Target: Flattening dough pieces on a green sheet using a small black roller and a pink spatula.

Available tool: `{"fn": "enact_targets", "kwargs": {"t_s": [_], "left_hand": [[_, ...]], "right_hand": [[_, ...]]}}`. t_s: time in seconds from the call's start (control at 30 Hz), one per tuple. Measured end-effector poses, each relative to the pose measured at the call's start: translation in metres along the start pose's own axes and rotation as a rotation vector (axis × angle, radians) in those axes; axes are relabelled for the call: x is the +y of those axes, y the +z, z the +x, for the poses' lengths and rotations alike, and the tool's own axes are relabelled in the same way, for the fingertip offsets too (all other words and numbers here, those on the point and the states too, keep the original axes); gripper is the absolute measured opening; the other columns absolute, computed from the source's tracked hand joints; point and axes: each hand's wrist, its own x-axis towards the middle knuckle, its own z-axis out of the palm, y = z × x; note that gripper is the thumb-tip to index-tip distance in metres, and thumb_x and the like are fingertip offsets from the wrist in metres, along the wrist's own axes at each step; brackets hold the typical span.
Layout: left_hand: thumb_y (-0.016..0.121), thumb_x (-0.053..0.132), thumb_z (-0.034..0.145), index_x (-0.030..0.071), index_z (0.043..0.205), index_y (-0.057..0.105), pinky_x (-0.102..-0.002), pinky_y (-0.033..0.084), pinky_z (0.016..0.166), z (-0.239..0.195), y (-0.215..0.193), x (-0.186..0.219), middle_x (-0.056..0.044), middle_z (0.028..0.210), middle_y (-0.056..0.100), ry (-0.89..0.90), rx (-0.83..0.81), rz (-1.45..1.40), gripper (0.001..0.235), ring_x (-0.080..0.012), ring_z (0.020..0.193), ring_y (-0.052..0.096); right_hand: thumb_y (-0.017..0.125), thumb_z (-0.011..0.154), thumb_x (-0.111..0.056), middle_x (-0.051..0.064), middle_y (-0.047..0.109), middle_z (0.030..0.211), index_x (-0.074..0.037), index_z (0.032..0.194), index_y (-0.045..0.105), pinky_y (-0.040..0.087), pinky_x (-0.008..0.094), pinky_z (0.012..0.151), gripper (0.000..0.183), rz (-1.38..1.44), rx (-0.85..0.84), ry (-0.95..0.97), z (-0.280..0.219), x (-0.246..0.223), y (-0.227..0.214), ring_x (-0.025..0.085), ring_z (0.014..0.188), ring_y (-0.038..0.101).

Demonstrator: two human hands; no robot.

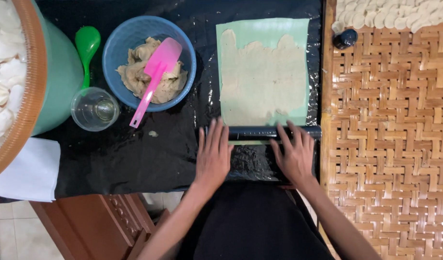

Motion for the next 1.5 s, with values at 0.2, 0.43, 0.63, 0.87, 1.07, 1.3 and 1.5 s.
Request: {"fn": "enact_targets", "kwargs": {"t_s": [0.2,0.43,0.63,0.87,1.07,1.3,1.5], "left_hand": [[0.055,0.03,0.104,-0.011,0.152,0.039,-0.061,0.016,0.126,0.1,0.022,-0.04,-0.027,0.167,0.022,0.0,0.085,0.081,0.065,-0.0388,0.158,0.018],[0.049,0.032,0.108,-0.01,0.157,0.032,-0.059,0.013,0.129,0.128,0.03,-0.057,-0.026,0.17,0.017,-0.015,0.028,0.028,0.066,-0.0364,0.16,0.012],[0.04,0.036,0.108,-0.007,0.16,0.026,-0.063,0.008,0.126,0.07,0.034,-0.039,-0.023,0.17,0.019,-0.095,-0.091,0.224,0.069,-0.0336,0.159,0.012],[0.043,0.039,0.109,-0.009,0.159,0.026,-0.065,0.011,0.125,0.011,0.03,-0.015,-0.024,0.169,0.021,-0.06,-0.068,0.18,0.072,-0.0338,0.159,0.015],[0.049,0.033,0.106,-0.006,0.159,0.028,-0.063,0.015,0.124,-0.032,0.012,-0.007,-0.021,0.169,0.024,0.008,-0.195,0.169,0.069,-0.0328,0.158,0.02],[0.042,0.042,0.108,-0.006,0.156,0.031,-0.067,0.008,0.124,0.038,0.012,-0.018,-0.022,0.169,0.021,-0.058,-0.137,0.167,0.068,-0.0326,0.159,0.017],[0.038,0.04,0.11,-0.006,0.157,0.033,-0.067,0.005,0.123,0.102,0.025,-0.051,-0.023,0.169,0.021,-0.047,-0.037,0.141,0.066,-0.0349,0.158,0.014]], "right_hand": [[0.051,0.099,-0.065,0.025,0.051,0.146,-0.011,0.146,0.057,0.043,0.05,0.109,0.072,0.075,-0.143,0.045,0.086,0.035,0.023,0.039,0.127,0.051],[0.031,0.107,-0.064,0.032,0.025,0.164,-0.003,0.161,0.038,0.021,0.057,0.125,0.082,-0.006,-0.097,0.041,0.111,0.039,0.032,0.043,0.155,0.021],[0.024,0.11,-0.039,0.023,0.024,0.17,0.003,0.164,0.03,0.013,0.057,0.129,0.068,0.055,-0.157,0.118,0.049,0.029,0.038,0.037,0.16,0.021],[0.037,0.109,-0.032,0.027,0.029,0.167,0.011,0.158,0.03,0.018,0.058,0.126,0.065,0.074,-0.115,0.078,-0.019,0.023,0.036,0.04,0.157,0.025],[0.053,0.103,-0.028,0.027,0.034,0.164,0.01,0.154,0.037,0.024,0.057,0.125,0.065,0.075,-0.144,0.053,-0.05,0.014,0.015,0.041,0.155,0.029],[0.051,0.109,-0.036,0.025,0.044,0.158,-0.005,0.154,0.05,0.033,0.057,0.121,0.054,0.036,-0.054,0.089,0.014,0.025,0.026,0.044,0.142,0.044],[0.039,0.113,-0.04,0.033,0.035,0.161,0.003,0.159,0.043,0.027,0.057,0.12,0.063,-0.104,0.018,0.022,0.085,0.042,0.034,0.046,0.149,0.034]]}}
